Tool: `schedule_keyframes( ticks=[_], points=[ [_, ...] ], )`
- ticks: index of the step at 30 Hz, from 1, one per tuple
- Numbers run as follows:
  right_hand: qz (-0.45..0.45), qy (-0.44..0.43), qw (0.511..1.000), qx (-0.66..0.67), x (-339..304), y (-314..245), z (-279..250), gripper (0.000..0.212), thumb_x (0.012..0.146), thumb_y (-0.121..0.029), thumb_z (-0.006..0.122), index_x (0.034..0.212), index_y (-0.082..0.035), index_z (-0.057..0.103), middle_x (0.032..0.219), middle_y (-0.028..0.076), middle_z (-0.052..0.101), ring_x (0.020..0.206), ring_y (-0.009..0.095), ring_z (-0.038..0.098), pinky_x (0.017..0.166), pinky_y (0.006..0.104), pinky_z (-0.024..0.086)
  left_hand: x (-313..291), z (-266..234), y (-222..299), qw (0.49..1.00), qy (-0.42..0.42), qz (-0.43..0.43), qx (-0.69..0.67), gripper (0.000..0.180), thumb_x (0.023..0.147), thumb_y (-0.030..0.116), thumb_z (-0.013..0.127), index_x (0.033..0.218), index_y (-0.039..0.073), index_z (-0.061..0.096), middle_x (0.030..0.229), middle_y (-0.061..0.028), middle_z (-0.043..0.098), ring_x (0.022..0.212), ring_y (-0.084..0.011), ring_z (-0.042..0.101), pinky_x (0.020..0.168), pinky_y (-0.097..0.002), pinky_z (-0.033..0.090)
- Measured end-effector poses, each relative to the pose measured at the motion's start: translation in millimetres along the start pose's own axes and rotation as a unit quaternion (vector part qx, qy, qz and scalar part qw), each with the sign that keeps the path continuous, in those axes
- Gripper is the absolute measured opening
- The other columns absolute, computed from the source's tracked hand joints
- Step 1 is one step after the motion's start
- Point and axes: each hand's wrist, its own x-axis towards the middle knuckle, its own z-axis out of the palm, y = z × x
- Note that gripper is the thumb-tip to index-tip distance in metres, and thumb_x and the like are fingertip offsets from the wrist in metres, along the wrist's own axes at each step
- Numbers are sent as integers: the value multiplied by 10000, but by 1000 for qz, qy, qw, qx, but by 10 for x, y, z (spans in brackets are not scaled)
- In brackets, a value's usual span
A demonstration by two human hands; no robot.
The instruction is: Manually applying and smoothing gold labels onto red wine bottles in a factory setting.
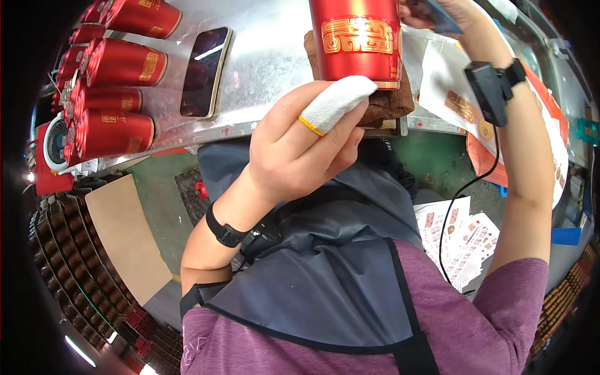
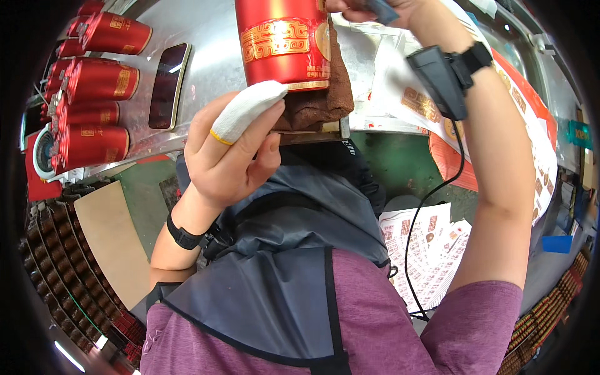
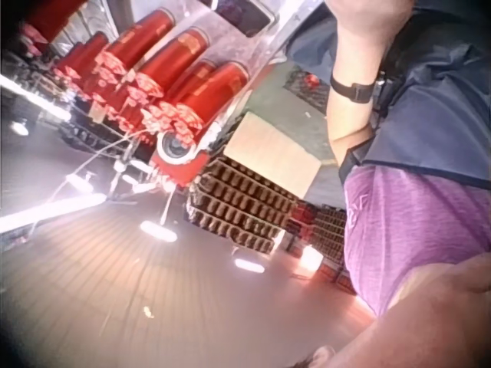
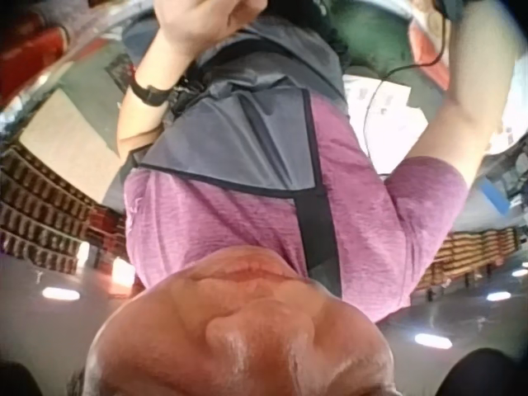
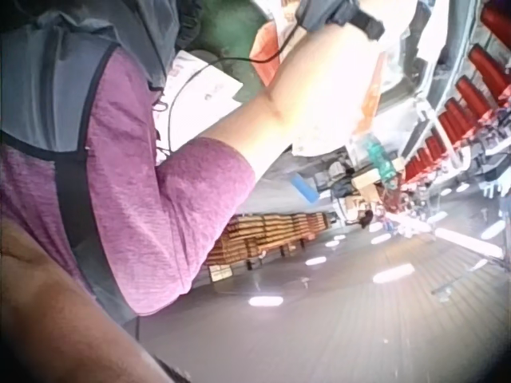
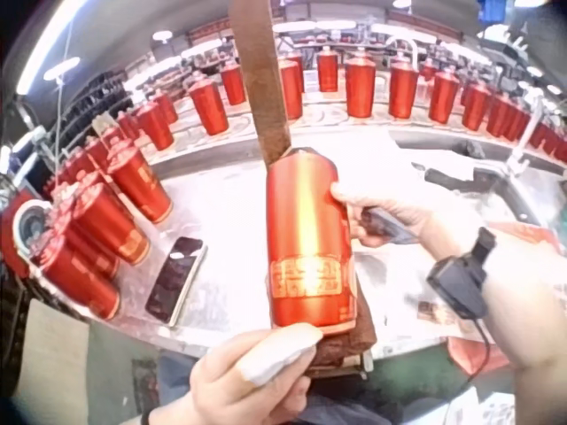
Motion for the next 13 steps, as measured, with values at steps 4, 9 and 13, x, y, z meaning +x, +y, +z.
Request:
schedule_keyframes(
  ticks=[4, 9, 13],
  points=[
    [-5, -69, 993, 97, 125, 280, -242, 416, 866, -337, 828, 1141, -51, 703, 847, 48, 713, 630, 84, 625, 508, 218, 477, 40, -5, 16, 1000, 1, 6, -4, 326, 793, 53, 739, 1113, 1, 768, 1167, -109, 711, 1051, -290, 674, 859, -387, 610],
    [-408, 53, 856, -313, 105, -24, 26, 393, 880, -371, 801, 1090, -46, 739, 820, 39, 741, 684, 147, 662, 641, 281, 554, 67, 1, 51, 1000, -9, 13, 16, 273, 866, 85, 707, 1121, 16, 779, 1176, -123, 728, 1010, -308, 679, 900, -390, 567],
    [-350, -55, 917, -182, -65, -135, 54, 475, 885, -422, 801, 1233, -108, 727, 1071, 107, 762, 908, 202, 704, 870, 315, 569, 66, -26, 6, 1000, -11, 18, 16, 276, 868, 85, 709, 1127, 19, 779, 1180, -119, 728, 1021, -310, 677, 904, -390, 569]
  ],
)
